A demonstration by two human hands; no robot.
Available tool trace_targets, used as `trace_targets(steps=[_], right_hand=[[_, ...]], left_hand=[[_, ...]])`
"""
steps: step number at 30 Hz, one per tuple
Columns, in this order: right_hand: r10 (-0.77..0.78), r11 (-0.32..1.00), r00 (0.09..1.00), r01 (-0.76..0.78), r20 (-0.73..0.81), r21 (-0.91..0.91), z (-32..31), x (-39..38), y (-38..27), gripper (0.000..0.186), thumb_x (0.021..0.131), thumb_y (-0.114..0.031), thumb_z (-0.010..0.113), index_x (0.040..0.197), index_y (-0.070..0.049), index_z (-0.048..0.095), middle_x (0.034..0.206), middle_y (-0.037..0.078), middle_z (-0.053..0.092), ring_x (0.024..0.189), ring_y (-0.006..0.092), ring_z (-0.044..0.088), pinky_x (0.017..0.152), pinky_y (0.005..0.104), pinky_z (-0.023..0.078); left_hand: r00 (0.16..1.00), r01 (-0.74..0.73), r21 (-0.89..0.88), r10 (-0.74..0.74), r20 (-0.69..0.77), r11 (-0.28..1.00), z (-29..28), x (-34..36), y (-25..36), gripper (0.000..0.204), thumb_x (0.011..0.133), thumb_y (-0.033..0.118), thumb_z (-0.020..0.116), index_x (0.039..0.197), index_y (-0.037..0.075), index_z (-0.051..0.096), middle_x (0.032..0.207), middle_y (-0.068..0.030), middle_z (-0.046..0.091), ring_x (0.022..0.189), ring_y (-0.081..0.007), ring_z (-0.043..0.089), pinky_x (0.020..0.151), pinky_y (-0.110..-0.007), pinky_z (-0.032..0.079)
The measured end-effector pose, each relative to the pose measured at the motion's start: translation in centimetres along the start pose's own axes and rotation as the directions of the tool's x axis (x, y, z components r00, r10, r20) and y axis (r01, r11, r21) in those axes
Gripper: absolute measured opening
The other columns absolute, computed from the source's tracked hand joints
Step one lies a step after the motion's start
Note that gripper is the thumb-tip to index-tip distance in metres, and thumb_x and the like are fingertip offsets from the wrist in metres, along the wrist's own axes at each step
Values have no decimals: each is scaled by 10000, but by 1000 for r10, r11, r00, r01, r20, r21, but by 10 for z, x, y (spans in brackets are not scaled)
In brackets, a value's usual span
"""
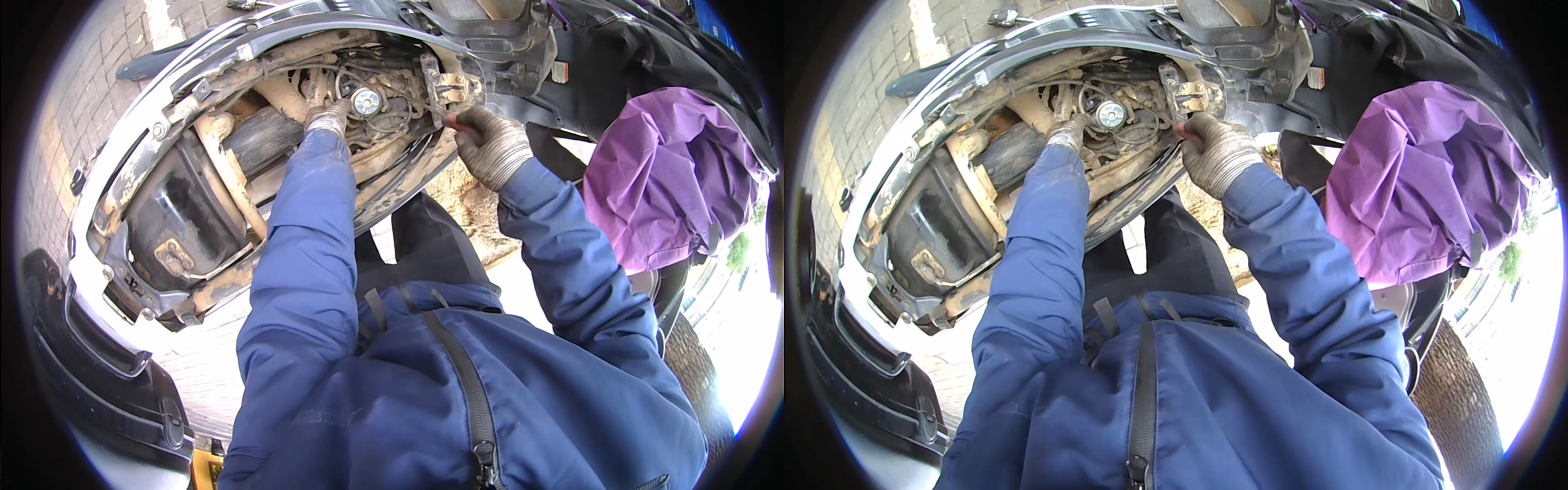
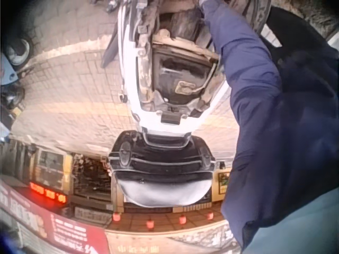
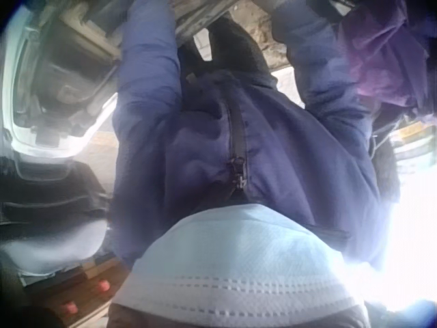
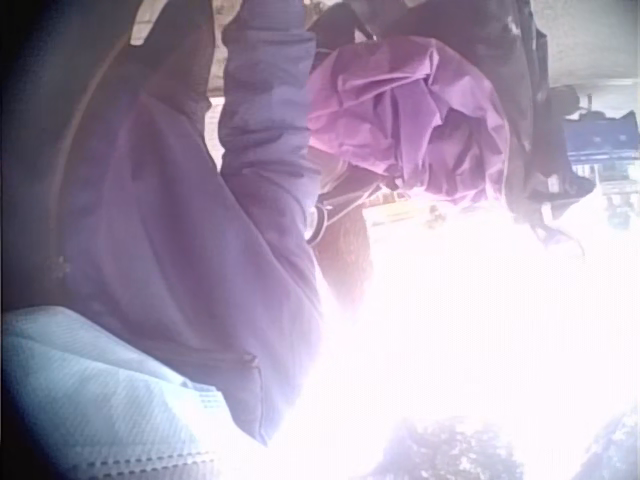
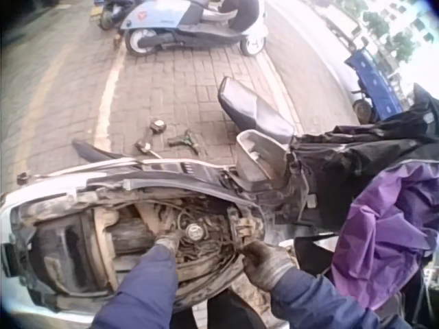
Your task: The person kneels beside a scooter and uses a screwdriver to loosen and remove fasteners from the rear wheel area. They detach a plastic cover and set it aside, then reach into the exposed engine compartment to adjust internal components.
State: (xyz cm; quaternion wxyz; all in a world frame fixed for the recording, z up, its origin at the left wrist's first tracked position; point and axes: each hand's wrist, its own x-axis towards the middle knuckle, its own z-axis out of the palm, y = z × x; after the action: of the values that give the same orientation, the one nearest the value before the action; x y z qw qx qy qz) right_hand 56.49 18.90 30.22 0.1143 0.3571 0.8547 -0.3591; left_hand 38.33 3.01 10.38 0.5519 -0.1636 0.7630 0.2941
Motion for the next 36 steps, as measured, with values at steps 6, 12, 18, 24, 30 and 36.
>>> trace_targets(steps=[6,12,18,24,30,36], right_hand=[[102,977,987,-122,120,177,-15,16,31,202,869,10,568,1039,1,678,1032,126,756,841,146,699,732,277,559],[-55,998,998,54,-38,-25,6,-9,-5,236,845,-87,635,1071,-48,693,871,167,716,757,340,688,706,413,576],[304,844,946,-323,114,429,13,-6,-2,241,852,-31,644,1089,-35,688,913,149,727,738,229,684,669,322,561],[226,919,965,-257,134,299,-30,20,25,182,862,80,560,1003,58,672,1066,139,755,986,147,711,774,241,560],[368,853,922,-387,124,351,-45,45,42,195,837,13,671,1027,50,692,967,108,745,888,115,686,793,259,554],[354,875,923,-384,150,294,-48,54,55,224,841,-83,751,1031,28,707,868,56,710,762,86,633,691,256,527]], left_hand=[[985,105,-114,-119,-124,988,33,25,-13,723,775,269,840,1351,-62,553,1345,-225,613,1171,-307,635,956,-375,516],[982,75,-325,-127,-141,943,52,33,-26,950,748,365,862,1478,-49,417,1452,-244,532,1324,-351,542,1089,-378,438],[961,156,-77,-170,-220,985,51,32,-12,1021,724,453,876,1510,10,399,1485,-215,509,1382,-337,494,1146,-394,389],[952,125,42,-108,-285,991,57,25,-13,959,757,462,851,1470,-32,441,1420,-256,557,1344,-355,530,1113,-370,413],[969,116,152,-77,-236,982,63,37,-27,957,808,503,797,1505,-4,380,1446,-263,527,1349,-379,521,1128,-435,411],[968,109,26,-101,-232,994,66,39,-33,921,816,475,806,1489,-10,405,1451,-267,518,1351,-385,515,1143,-431,399]])
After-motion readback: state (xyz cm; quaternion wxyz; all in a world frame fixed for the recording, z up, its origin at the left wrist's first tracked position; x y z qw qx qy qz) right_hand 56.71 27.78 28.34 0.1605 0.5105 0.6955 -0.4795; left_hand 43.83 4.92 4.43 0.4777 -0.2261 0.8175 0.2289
